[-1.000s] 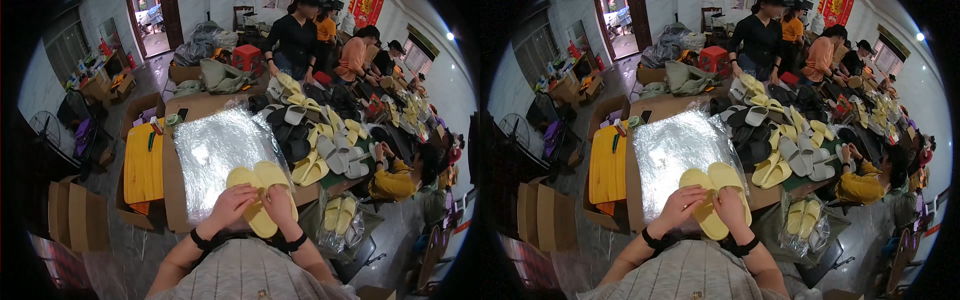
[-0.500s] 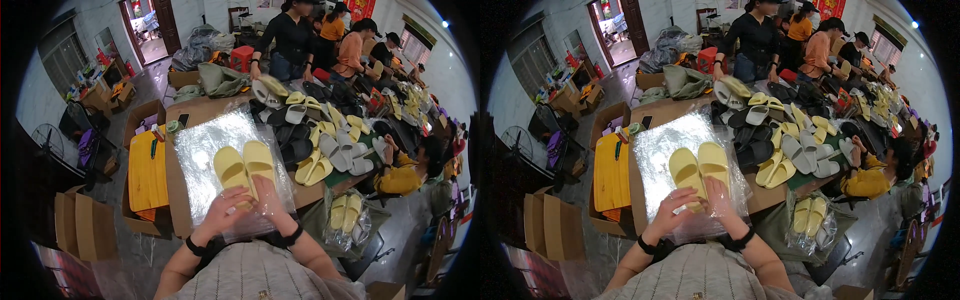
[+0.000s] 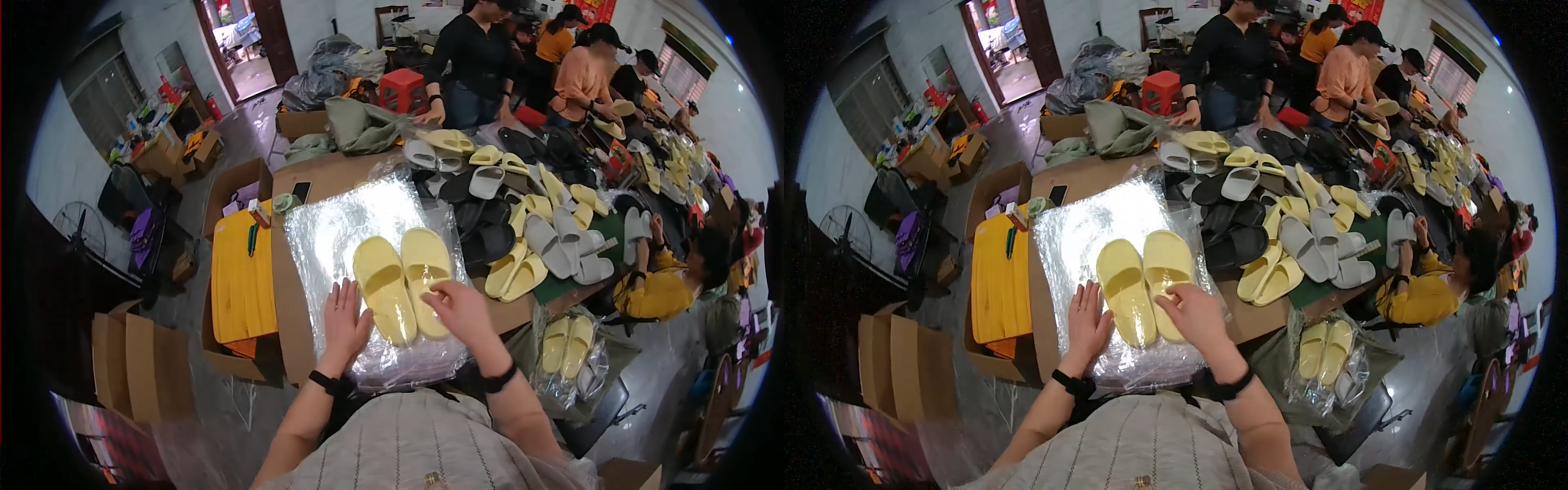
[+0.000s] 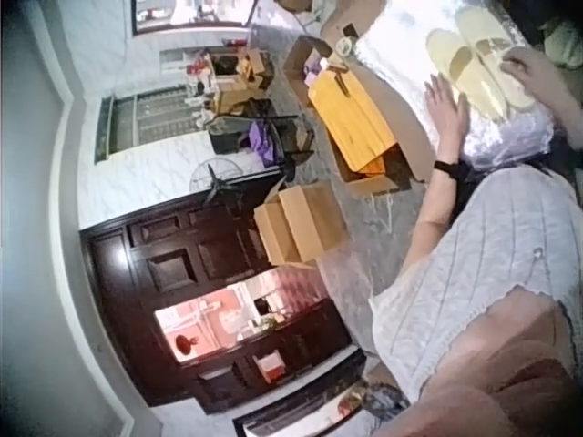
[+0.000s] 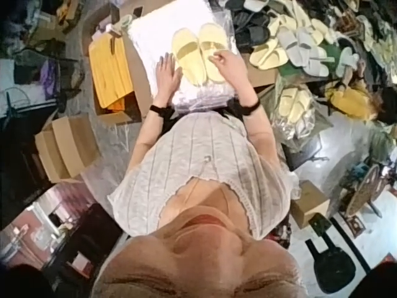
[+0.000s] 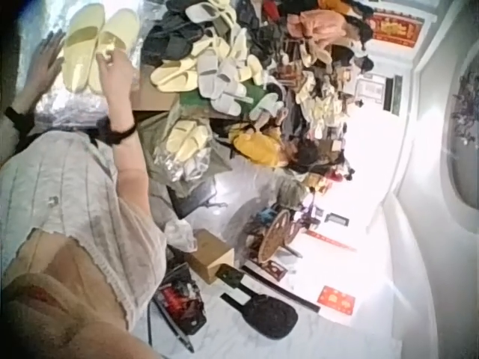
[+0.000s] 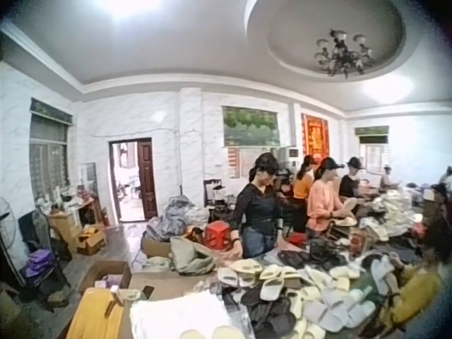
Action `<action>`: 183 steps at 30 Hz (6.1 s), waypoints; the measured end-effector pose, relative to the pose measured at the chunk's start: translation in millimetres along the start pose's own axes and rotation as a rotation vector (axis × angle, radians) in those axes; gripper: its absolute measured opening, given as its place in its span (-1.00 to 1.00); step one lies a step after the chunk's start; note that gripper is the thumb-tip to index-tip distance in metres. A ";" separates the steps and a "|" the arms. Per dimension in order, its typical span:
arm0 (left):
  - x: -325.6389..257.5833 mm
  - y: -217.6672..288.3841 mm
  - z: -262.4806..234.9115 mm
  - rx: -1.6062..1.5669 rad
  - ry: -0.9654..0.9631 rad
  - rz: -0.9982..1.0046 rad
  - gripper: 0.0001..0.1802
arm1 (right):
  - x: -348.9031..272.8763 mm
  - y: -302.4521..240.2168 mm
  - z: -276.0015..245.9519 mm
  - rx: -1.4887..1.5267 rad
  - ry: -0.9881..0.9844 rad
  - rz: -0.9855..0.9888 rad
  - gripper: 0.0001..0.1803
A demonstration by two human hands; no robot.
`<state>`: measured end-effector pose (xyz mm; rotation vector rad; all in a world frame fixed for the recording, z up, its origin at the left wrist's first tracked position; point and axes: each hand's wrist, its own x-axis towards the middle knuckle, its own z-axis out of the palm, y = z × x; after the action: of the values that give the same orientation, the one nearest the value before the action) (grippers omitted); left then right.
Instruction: Moving a cardboard box and sorting pairs of sandals into a larger sack.
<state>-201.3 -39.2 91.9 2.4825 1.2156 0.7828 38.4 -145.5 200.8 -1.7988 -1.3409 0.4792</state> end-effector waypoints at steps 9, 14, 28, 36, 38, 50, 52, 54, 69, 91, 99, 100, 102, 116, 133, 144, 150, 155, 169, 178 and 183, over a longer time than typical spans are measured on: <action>-0.6 2.3 -0.4 -0.013 -0.066 -0.020 -0.26 | 54.5 39.9 105.2 -0.325 0.056 -0.005 -0.62; 5.3 1.7 3.6 -0.082 -0.036 -0.059 -0.23 | 58.8 47.1 103.4 -0.246 0.110 -0.024 -0.72; 1.2 8.3 5.7 -0.051 -0.053 -0.046 -0.45 | -139.9 253.5 -74.3 -0.037 0.530 0.719 -0.68; 3.1 12.6 6.6 -0.049 -0.054 -0.024 -0.45 | -282.9 396.8 -209.9 -0.100 0.909 1.128 -0.53; 4.9 9.2 10.9 -0.044 -0.062 -0.035 -0.45 | -291.5 418.5 -248.7 -0.057 0.948 1.153 -0.48; 7.9 17.4 8.2 0.010 -0.066 -0.040 -0.44 | -243.2 472.1 -217.4 -0.482 0.293 1.307 0.04; 8.7 23.4 8.0 0.019 -0.063 -0.045 -0.44 | -248.0 479.0 -211.6 -0.420 0.346 1.291 0.00; 10.5 25.2 11.6 0.020 -0.062 -0.042 -0.44 | -253.7 492.0 -224.7 -0.271 0.291 1.368 -0.08; 11.9 36.9 11.7 0.012 -0.107 -0.159 -0.42 | -257.7 546.7 -223.3 -0.949 0.180 1.168 -0.59; 10.5 34.4 15.6 -0.011 -0.078 -0.140 -0.44 | -290.6 578.1 -212.7 -0.271 0.075 1.191 0.03; 12.2 36.7 10.7 0.089 -0.079 -0.130 -0.41 | -208.4 514.6 -177.1 -0.601 0.301 1.161 -0.11; 12.7 31.8 12.7 0.071 -0.073 -0.114 -0.41 | -196.2 507.0 -172.4 -0.717 0.317 1.047 -0.18; 8.3 26.2 13.4 0.028 -0.040 -0.130 -0.42 | -147.5 482.4 -157.0 -0.546 0.541 0.495 -0.37; 7.3 36.9 4.2 0.118 -0.036 -0.149 -0.44 | 172.8 411.6 -153.2 -0.167 0.583 0.639 -0.39; 11.7 33.1 1.6 0.080 0.007 -0.110 -0.37 | 115.5 236.9 -213.6 0.804 0.665 -0.171 -0.82; 5.7 25.3 -6.1 0.103 0.032 -0.138 -0.36 | 71.8 -18.3 -100.3 0.951 0.321 -0.362 -0.76; 2.7 14.2 -2.8 0.055 0.058 -0.118 -0.35 | 86.2 -34.1 16.0 0.806 0.196 -0.177 -0.63; 25.7 56.0 -21.9 -0.657 0.070 -0.344 -0.40 | 57.7 -2.4 72.8 0.151 -0.053 -0.047 -0.38; 50.5 75.4 0.1 -0.652 -0.155 0.176 -0.47 | -43.5 35.3 51.9 0.079 -0.042 -0.199 -0.25; 63.5 20.5 -21.7 -0.876 -0.130 0.105 -0.47 | -58.7 55.5 61.8 -0.039 -0.093 -0.233 -0.24; 56.1 -34.8 -30.6 -0.970 -0.168 0.022 -0.46 | -69.0 66.1 67.0 0.034 -0.004 -0.310 -0.35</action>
<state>-213.1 26.6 120.7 1.7018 0.5306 0.8665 6.0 -189.2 97.6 -1.5265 -1.5705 0.3340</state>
